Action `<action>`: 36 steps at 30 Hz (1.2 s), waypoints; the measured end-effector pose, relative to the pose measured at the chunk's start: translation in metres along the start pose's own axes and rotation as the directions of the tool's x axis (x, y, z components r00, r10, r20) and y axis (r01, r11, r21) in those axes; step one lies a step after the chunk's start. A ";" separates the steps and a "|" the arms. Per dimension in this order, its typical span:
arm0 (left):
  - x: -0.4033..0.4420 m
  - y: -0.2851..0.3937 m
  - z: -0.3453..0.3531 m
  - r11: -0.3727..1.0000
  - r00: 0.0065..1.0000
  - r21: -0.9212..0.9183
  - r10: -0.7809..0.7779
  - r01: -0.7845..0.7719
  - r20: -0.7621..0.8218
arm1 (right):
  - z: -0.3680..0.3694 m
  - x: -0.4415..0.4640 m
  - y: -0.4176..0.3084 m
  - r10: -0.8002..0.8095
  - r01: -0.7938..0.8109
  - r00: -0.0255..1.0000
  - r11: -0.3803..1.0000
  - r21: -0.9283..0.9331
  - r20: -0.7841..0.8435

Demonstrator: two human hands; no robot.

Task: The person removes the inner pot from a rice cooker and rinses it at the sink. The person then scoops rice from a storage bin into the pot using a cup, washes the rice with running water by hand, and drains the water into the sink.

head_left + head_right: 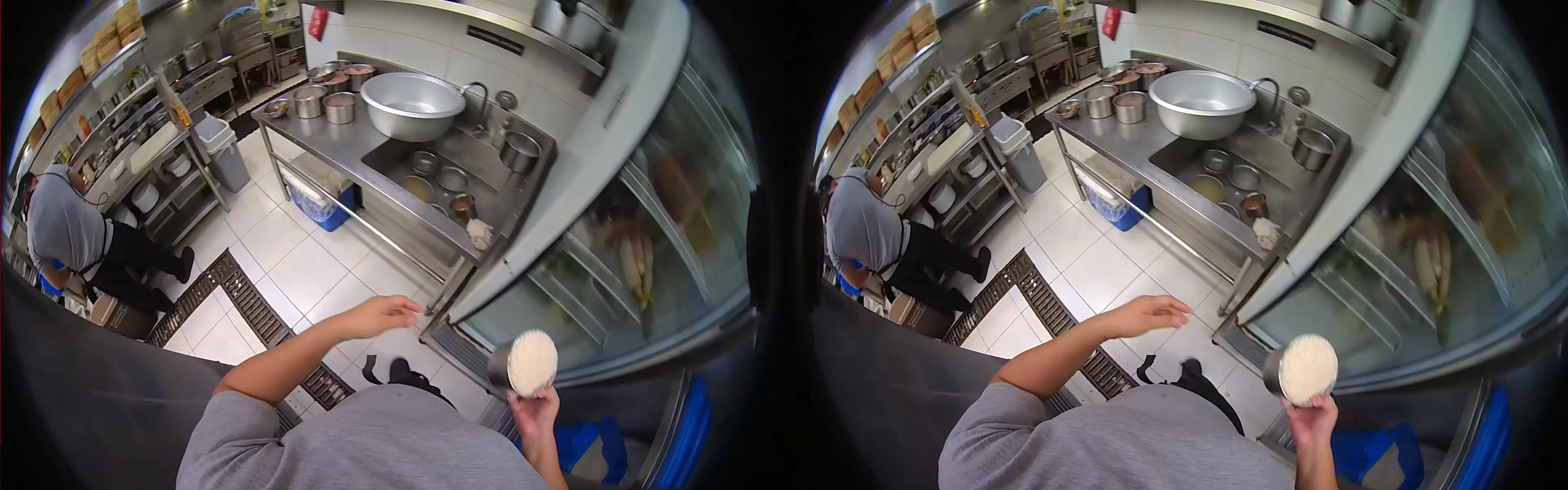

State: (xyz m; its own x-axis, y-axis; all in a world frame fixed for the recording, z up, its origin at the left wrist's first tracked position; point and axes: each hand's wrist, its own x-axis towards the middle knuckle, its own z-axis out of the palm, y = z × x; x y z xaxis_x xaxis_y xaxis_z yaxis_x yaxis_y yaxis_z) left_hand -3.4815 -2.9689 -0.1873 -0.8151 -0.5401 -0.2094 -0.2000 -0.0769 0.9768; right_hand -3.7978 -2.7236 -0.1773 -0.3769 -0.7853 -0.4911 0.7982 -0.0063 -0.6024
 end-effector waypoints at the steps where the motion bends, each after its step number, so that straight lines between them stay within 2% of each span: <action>1: 0.003 -0.021 -0.031 0.997 0.994 -0.074 -0.045 0.038 -0.101 | 0.029 0.030 0.008 -0.002 0.002 1.000 1.000 -0.010 0.004; 3: 0.001 -0.074 -0.088 0.965 0.907 0.078 -0.206 0.251 -0.368 | 0.092 0.091 0.021 0.048 -0.051 0.993 0.998 0.021 0.108; 5: -0.017 -0.131 -0.137 0.930 0.820 0.057 -0.290 0.363 -0.494 | 0.142 0.162 0.036 0.089 -0.101 0.988 0.991 0.092 0.127; 7: -0.054 -0.152 -0.174 0.830 0.722 0.069 -0.438 0.554 -0.535 | 0.199 0.232 0.043 0.113 -0.141 0.977 0.978 0.152 0.181; 8: -0.077 -0.176 -0.187 0.761 0.642 0.089 -0.472 0.643 -0.604 | 0.236 0.260 0.040 0.097 -0.125 0.979 0.981 0.150 0.177; 9: -0.107 -0.218 -0.198 0.760 0.611 0.075 -0.455 0.646 -0.648 | 0.270 0.283 0.040 0.086 -0.111 0.982 0.983 0.149 0.165; 10: -0.131 -0.216 -0.202 0.605 0.474 0.076 -0.534 0.793 -0.700 | 0.298 0.316 0.036 0.076 -0.109 0.976 0.981 0.159 0.204; 11: -0.164 -0.257 -0.204 0.583 0.366 -0.021 -0.537 0.812 -0.760 | 0.324 0.349 0.030 0.064 -0.105 0.970 0.980 0.167 0.235; 12: -0.185 -0.258 -0.200 0.604 0.269 -0.192 -0.587 0.773 -0.763 | 0.359 0.372 0.022 0.023 -0.069 0.969 0.981 0.179 0.247; 13: -0.215 -0.314 -0.199 0.565 0.152 -0.374 -0.676 0.736 -0.721 | 0.394 0.393 0.013 -0.020 -0.030 0.967 0.981 0.191 0.255; 14: -0.243 -0.356 -0.194 0.547 0.113 -0.373 -0.661 0.750 -0.742 | 0.428 0.419 0.004 -0.049 -0.001 0.963 0.983 0.185 0.264; 15: -0.235 -0.319 -0.177 0.429 -0.095 -0.553 -0.723 0.714 -0.684 | 0.459 0.446 -0.007 -0.082 0.033 0.958 0.983 0.180 0.273; 16: -0.274 -0.385 -0.163 0.475 0.205 -0.193 -0.662 0.858 -0.721 | 0.491 0.472 -0.015 -0.169 0.132 0.946 0.980 0.148 0.275; 17: -0.266 -0.391 -0.163 0.481 0.212 -0.190 -0.661 0.856 -0.720 | 0.521 0.498 -0.021 -0.257 0.231 0.925 0.965 0.122 0.280; 18: -0.258 -0.391 -0.160 0.365 0.046 -0.479 -0.830 0.798 -0.556 | 0.548 0.522 -0.026 -0.376 0.381 0.864 0.923 0.055 0.335; 19: -0.250 -0.386 -0.158 0.179 -0.085 -0.708 -0.943 0.683 -0.321 | 0.574 0.546 -0.027 -0.478 0.522 0.786 0.853 -0.007 0.392; 20: -0.244 -0.380 -0.163 -0.057 -0.169 -0.849 -0.985 0.525 -0.039 | 0.600 0.568 -0.024 -0.547 0.608 0.765 0.787 -0.102 0.339; 21: -0.234 -0.375 -0.184 -0.061 -0.166 -0.838 -0.986 0.541 -0.035 | 0.625 0.589 -0.022 -0.618 0.679 0.730 0.706 -0.201 0.293; 22: -0.215 -0.374 -0.220 0.003 -0.066 -0.636 -0.994 0.772 -0.084 | 0.642 0.630 -0.020 -0.785 0.812 0.535 0.376 -0.447 0.311; 23: -0.185 -0.357 -0.260 0.085 0.051 -0.376 -0.994 0.923 -0.100 | 0.654 0.666 -0.019 -0.866 0.774 0.305 -0.017 -0.632 0.397; 24: -0.164 -0.351 -0.290 0.175 0.169 -0.084 -0.982 0.981 -0.080 | 0.667 0.674 -0.012 -0.841 0.669 0.145 -0.305 -0.678 0.521; 25: -0.157 -0.370 -0.323 0.176 0.172 -0.066 -0.983 0.982 -0.063 | 0.680 0.688 -0.007 -0.769 0.505 0.084 -0.515 -0.693 0.634; 26: -0.151 -0.413 -0.370 0.404 0.381 -0.025 -0.880 0.914 -0.283 | 0.691 0.695 -0.001 -0.687 0.448 0.075 -0.624 -0.640 0.723; 27: -0.141 -0.415 -0.406 0.598 0.554 0.066 -0.688 0.799 -0.469 | 0.702 0.697 0.003 -0.595 0.389 0.080 -0.720 -0.575 0.800; 28: -0.125 -0.421 -0.448 0.611 0.520 0.002 -0.673 0.792 -0.526 | 0.710 0.699 0.005 -0.528 0.381 0.097 -0.763 -0.522 0.843; 29: -0.100 -0.410 -0.487 0.608 0.423 -0.102 -0.653 0.787 -0.628 | 0.717 0.701 0.005 -0.459 0.375 0.120 -0.800 -0.468 0.880; 30: -0.074 -0.382 -0.531 0.611 0.431 -0.006 -0.566 0.791 -0.703 | 0.722 0.712 0.003 -0.422 0.309 0.102 -0.847 -0.432 0.901; 31: -0.045 -0.350 -0.571 0.614 0.354 -0.070 -0.541 0.786 -0.763 | 0.725 0.718 0.001 -0.433 0.292 0.123 -0.844 -0.450 0.893; 32: -0.027 -0.343 -0.609 0.744 0.409 -0.053 -0.424 0.666 -0.808 | 0.727 0.722 -0.001 -0.452 0.305 0.103 -0.833 -0.461 0.886; 33: -0.002 -0.307 -0.640 0.722 0.397 0.010 -0.369 0.692 -0.840 | 0.727 0.725 -0.003 -0.473 0.317 0.079 -0.823 -0.472 0.878; 34: 0.021 -0.280 -0.667 0.718 0.381 -0.009 -0.380 0.696 -0.842 | 0.726 0.725 -0.002 -0.523 0.337 0.078 -0.787 -0.516 0.849; 35: 0.038 -0.283 -0.690 0.827 0.429 0.013 -0.279 0.563 -0.859 | 0.717 0.729 -0.004 -0.535 0.320 0.088 -0.784 -0.533 0.840; 36: 0.064 -0.229 -0.696 0.827 0.434 0.025 -0.270 0.562 -0.859 | 0.707 0.732 -0.005 -0.623 0.421 0.091 -0.683 -0.597 0.777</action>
State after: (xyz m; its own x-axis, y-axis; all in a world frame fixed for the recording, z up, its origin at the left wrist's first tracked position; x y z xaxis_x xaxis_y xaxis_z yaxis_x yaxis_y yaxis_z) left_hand -3.1097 -3.5695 -0.3930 0.1671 -0.9340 -0.3157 -0.6369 -0.3467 0.6886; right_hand -3.7454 -3.7364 -0.0887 -0.1663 -0.5485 0.8194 -0.9843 0.0431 -0.1709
